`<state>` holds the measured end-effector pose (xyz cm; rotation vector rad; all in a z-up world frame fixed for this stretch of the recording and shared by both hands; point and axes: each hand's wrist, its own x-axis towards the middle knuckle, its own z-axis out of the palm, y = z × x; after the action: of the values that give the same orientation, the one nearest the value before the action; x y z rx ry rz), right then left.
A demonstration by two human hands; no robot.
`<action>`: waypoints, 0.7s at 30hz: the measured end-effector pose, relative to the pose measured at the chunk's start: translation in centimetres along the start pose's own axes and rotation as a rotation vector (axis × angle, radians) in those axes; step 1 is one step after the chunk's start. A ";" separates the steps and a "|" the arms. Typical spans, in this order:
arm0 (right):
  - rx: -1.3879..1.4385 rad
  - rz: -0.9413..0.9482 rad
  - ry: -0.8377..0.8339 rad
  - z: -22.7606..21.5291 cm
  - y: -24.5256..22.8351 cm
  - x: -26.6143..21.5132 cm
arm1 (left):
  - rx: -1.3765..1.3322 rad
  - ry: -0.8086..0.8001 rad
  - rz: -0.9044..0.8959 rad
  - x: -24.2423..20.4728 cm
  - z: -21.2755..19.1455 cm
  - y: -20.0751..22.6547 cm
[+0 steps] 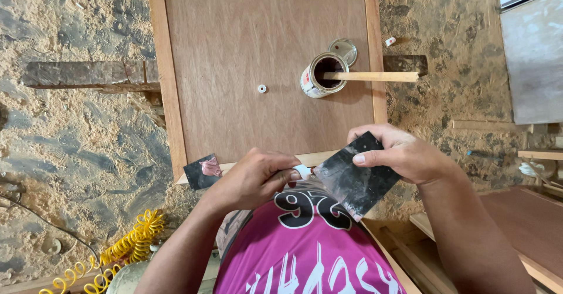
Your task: The person applies a pink compound from a tube to pieces of sandpaper and then rubs the compound onto the edges of a wooden frame.
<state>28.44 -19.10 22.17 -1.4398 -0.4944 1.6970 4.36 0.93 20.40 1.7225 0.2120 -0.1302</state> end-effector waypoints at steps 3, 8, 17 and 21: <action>0.009 0.000 0.017 0.1 -0.1 -0.1 | 0.018 0.008 0.028 0.0 -0.2 0.1; 0.002 0.023 0.020 0.1 -0.4 0.0 | -0.002 0.016 0.055 0.0 -0.4 0.1; 0.012 -0.001 -0.012 -0.1 -0.5 0.2 | 0.023 0.016 0.050 0.0 -0.7 0.2; 0.016 -0.024 -0.032 -0.3 -0.4 0.3 | 0.022 0.018 0.077 -0.1 -0.8 0.3</action>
<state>28.85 -18.70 22.22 -1.3914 -0.5121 1.7044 4.32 1.62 20.86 1.7515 0.1573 -0.0610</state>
